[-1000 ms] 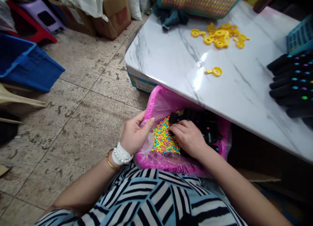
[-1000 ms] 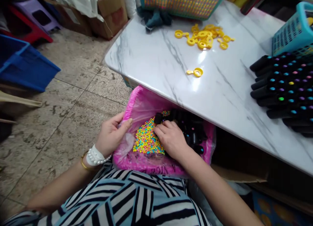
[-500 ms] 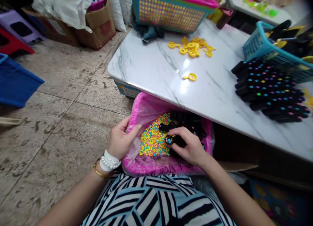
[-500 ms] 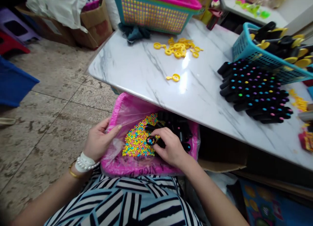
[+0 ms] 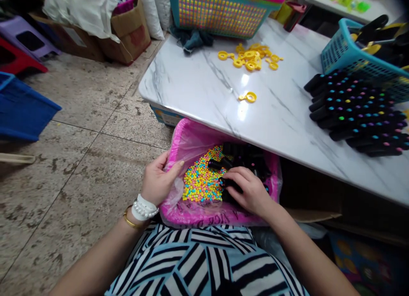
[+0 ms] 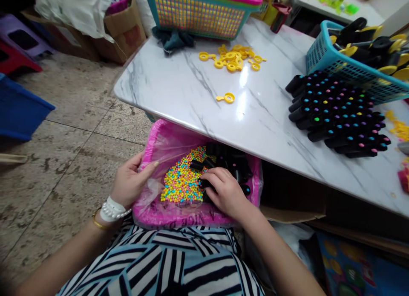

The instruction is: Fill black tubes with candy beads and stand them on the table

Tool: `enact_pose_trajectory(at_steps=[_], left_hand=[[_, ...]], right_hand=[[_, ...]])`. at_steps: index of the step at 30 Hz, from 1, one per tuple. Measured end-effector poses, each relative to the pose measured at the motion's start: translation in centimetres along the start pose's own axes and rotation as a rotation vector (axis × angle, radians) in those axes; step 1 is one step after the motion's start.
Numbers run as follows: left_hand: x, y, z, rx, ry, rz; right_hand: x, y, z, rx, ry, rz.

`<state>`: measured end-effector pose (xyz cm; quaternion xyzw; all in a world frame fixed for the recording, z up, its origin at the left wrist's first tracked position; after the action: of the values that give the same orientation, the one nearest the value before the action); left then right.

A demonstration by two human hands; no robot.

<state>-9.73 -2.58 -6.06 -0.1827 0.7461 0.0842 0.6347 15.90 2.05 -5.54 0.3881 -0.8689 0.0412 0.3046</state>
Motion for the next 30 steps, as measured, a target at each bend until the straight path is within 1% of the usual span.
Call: enact_pose_trajectory(at_steps=[3, 5, 7, 9, 11, 13, 15, 16, 18, 19, 21, 23, 25, 28, 30], left_hand=[[0.1, 0.1, 0.1, 0.015, -0.011, -0.003], [0.3, 0.2, 0.1, 0.012, -0.02, -0.014], [0.4, 0.3, 0.0, 0.008, -0.024, -0.032], [0.4, 0.4, -0.1, 0.014, -0.013, -0.048], [0.3, 0.5, -0.1, 0.022, 0.007, -0.06], [0.2, 0.6, -0.3, 0.02, 0.003, -0.078], [0.2, 0.7, -0.4, 0.023, -0.02, -0.108], [0.3, 0.7, -0.4, 0.023, -0.031, -0.122], [0.4, 0.8, -0.5, 0.028, -0.041, -0.155], [0.5, 0.8, -0.5, 0.031, -0.043, -0.176], [0.6, 0.8, -0.6, 0.015, -0.057, -0.205], [0.6, 0.8, -0.6, 0.003, -0.079, -0.213], [0.6, 0.9, -0.5, -0.008, -0.083, -0.209], [0.8, 0.8, -0.4, 0.002, -0.079, -0.219], [0.8, 0.8, -0.4, 0.001, -0.08, -0.204]], right_hand=[[-0.7, -0.2, 0.4, -0.005, 0.29, 0.163], [-1.0, -0.5, 0.5, -0.034, 0.469, 0.254], [-0.8, -0.6, 0.0, -0.08, 0.594, 0.29], [-0.5, -0.7, -1.4, -0.163, 0.621, 0.282], [-0.6, -0.8, -3.7, -0.322, 0.545, 0.274], [-1.5, -1.4, -6.7, -0.543, 0.393, 0.304], [-3.1, -2.7, -9.8, -0.764, 0.191, 0.399], [-4.1, -3.6, -11.3, -0.853, 0.095, 0.468], [-6.4, -5.4, -13.8, -0.975, -0.056, 0.626], [-7.7, -6.2, -14.9, -1.003, -0.104, 0.704], [-10.1, -7.4, -16.6, -1.011, -0.15, 0.834], [-12.2, -8.0, -18.1, -1.001, -0.194, 0.929], [-13.6, -7.9, -19.5, -0.985, -0.29, 0.995], [-14.5, -7.2, -20.8, -0.952, -0.471, 1.016], [-13.7, -6.8, -20.4, -0.966, -0.517, 0.962]])
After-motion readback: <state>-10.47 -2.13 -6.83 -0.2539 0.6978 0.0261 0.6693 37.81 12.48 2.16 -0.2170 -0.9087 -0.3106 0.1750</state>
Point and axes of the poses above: each hand's wrist, its own y-axis towards the middle knuckle, its own z-axis out of the palm, x = y × z, the point moved 5 cm from there along y, towards the middle knuckle, and after that the axes turned 3 degrees about z, right-handed, at the moved point
